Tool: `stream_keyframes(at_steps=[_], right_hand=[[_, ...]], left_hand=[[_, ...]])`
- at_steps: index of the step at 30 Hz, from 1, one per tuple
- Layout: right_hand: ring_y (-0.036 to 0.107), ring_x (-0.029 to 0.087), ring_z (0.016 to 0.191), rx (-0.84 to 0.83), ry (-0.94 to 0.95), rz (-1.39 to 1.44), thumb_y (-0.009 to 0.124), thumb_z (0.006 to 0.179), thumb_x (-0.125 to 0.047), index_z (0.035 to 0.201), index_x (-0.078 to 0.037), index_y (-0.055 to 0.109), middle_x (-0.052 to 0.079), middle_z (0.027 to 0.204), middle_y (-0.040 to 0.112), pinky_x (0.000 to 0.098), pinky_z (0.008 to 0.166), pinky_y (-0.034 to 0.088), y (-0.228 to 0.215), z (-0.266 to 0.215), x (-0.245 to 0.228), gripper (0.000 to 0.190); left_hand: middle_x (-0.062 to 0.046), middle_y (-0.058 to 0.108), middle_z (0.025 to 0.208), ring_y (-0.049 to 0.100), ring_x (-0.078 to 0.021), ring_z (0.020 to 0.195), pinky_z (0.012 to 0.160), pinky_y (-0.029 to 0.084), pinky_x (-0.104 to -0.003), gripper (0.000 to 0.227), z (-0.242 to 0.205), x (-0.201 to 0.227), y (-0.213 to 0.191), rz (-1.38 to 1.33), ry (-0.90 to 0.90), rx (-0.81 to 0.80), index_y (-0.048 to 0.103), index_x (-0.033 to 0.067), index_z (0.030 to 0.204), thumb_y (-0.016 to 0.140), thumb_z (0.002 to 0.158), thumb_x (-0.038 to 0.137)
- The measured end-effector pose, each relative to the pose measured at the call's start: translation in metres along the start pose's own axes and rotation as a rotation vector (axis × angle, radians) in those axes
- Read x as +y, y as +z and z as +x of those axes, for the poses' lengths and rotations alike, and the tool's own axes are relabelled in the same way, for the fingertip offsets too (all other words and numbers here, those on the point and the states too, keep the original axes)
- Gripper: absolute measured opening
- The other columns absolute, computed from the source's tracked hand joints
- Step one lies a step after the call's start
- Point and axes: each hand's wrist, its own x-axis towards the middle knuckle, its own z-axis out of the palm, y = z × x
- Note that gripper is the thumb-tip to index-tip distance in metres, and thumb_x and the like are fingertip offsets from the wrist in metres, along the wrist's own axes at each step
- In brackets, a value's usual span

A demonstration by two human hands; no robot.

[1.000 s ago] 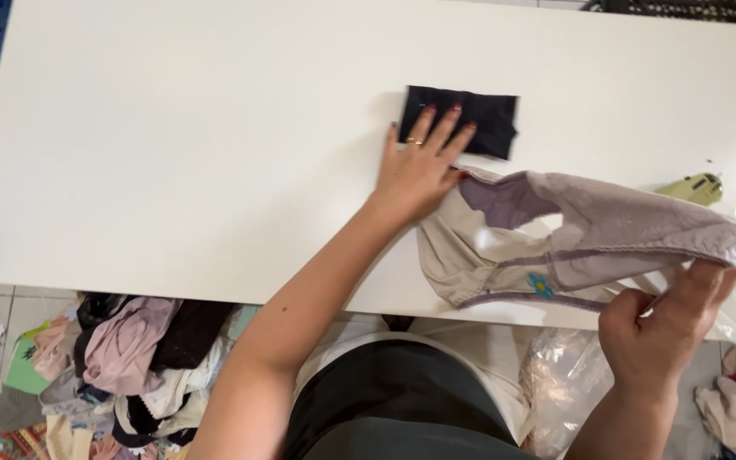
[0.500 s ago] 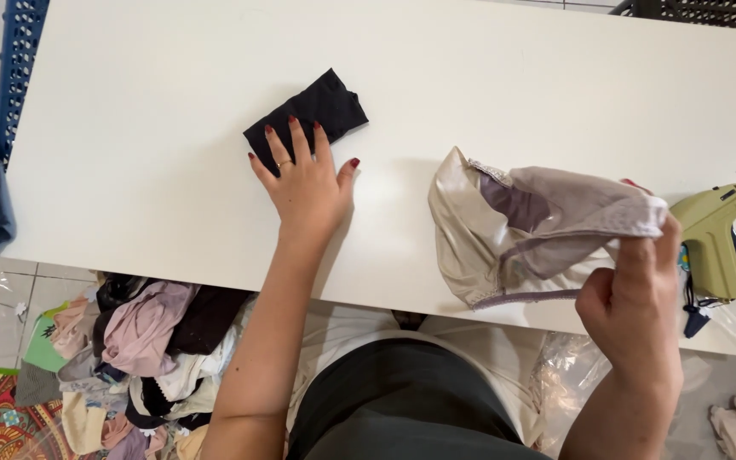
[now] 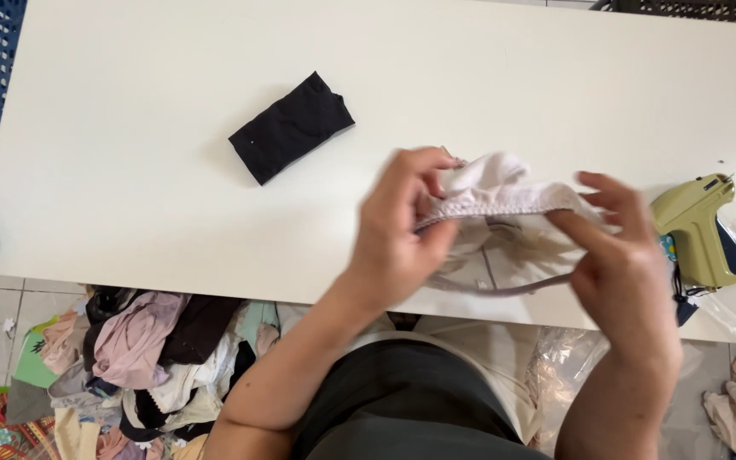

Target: Folding various pieces of underwear and placing them into a clear plastic bag on a white table.

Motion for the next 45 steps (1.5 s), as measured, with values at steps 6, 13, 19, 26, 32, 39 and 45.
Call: stream_keyframes(at_steps=[6,13,19,26,32,39,45], right_hand=[[0.062,0.046,0.121,0.295,0.005,0.012,0.052,0.087,0.032,0.111,0.014,0.075,0.036,0.144,0.053,0.0488,0.096,0.058,-0.001,-0.013,0.038,0.038],[0.036,0.054,0.117,0.411,0.277,-0.324,0.079,0.107,-0.011,0.131,0.03,0.034,0.037,0.123,0.036,0.0626,0.101,0.037,0.001,-0.014,0.056,0.066],[0.067,0.056,0.126,0.557,0.088,-0.192,0.07,0.112,0.013,0.081,0.015,0.064,0.05,0.134,0.062,0.0522,0.105,0.057,0.011,-0.034,0.078,0.031],[0.056,0.048,0.123,0.238,0.24,-0.11,0.073,0.082,-0.009,0.132,-0.003,0.066,0.024,0.136,0.056,0.0566,0.096,0.047,0.06,-0.079,0.059,0.051],[0.065,0.031,0.114,0.693,0.408,0.077,0.075,0.091,-0.006,0.116,-0.007,0.074,0.009,0.118,0.065,0.0412,0.102,0.05,0.099,-0.154,0.104,0.025],[0.063,0.024,0.099,1.242,0.876,0.001,0.064,0.089,0.007,0.118,-0.008,0.057,0.008,0.107,0.059,0.0346,0.089,0.049,0.196,-0.296,0.24,0.034],[0.064,0.047,0.094,0.592,1.464,-0.043,0.082,0.088,-0.031,0.129,-0.002,0.058,0.024,0.105,0.063,0.0594,0.079,0.051,0.287,-0.371,0.275,0.055]], left_hand=[[-0.007,0.049,0.103,0.037,-0.0121,0.07,0.061,0.03,-0.024,0.038,0.007,0.042,-0.056,0.06,0.065,-0.09,0.069,0.0112,0.083,0.05,0.081,-0.022],[-0.025,0.041,0.149,0.059,-0.0411,0.122,0.081,0.055,-0.038,0.033,0.036,0.025,-0.036,0.687,0.318,0.046,0.064,-0.0091,0.133,0.066,0.103,-0.023],[-0.015,0.048,0.145,0.057,-0.0328,0.124,0.102,0.045,-0.043,0.021,0.047,0.01,-0.013,0.825,0.46,0.002,0.078,0.0021,0.122,0.086,0.104,-0.003],[-0.013,0.066,0.122,0.063,-0.0339,0.11,0.093,0.046,-0.052,0.051,0.001,-0.055,0.015,0.925,-0.031,-0.764,0.066,0.0144,0.133,0.058,0.086,-0.003],[-0.02,0.056,0.138,0.049,-0.0389,0.127,0.098,0.041,-0.05,0.04,-0.012,-0.055,0.056,0.812,0.168,-0.667,0.064,0.0049,0.13,0.066,0.091,0.01],[-0.021,0.035,0.162,0.026,-0.0426,0.149,0.112,0.02,-0.06,0.059,-0.036,-0.095,0.089,0.865,0.167,-0.61,0.042,0.0098,0.157,0.043,0.107,0.041],[-0.018,0.033,0.164,0.025,-0.0403,0.15,0.114,0.012,-0.062,0.06,-0.04,-0.103,0.089,0.905,0.097,-0.657,0.043,0.0116,0.156,0.037,0.107,0.046]])
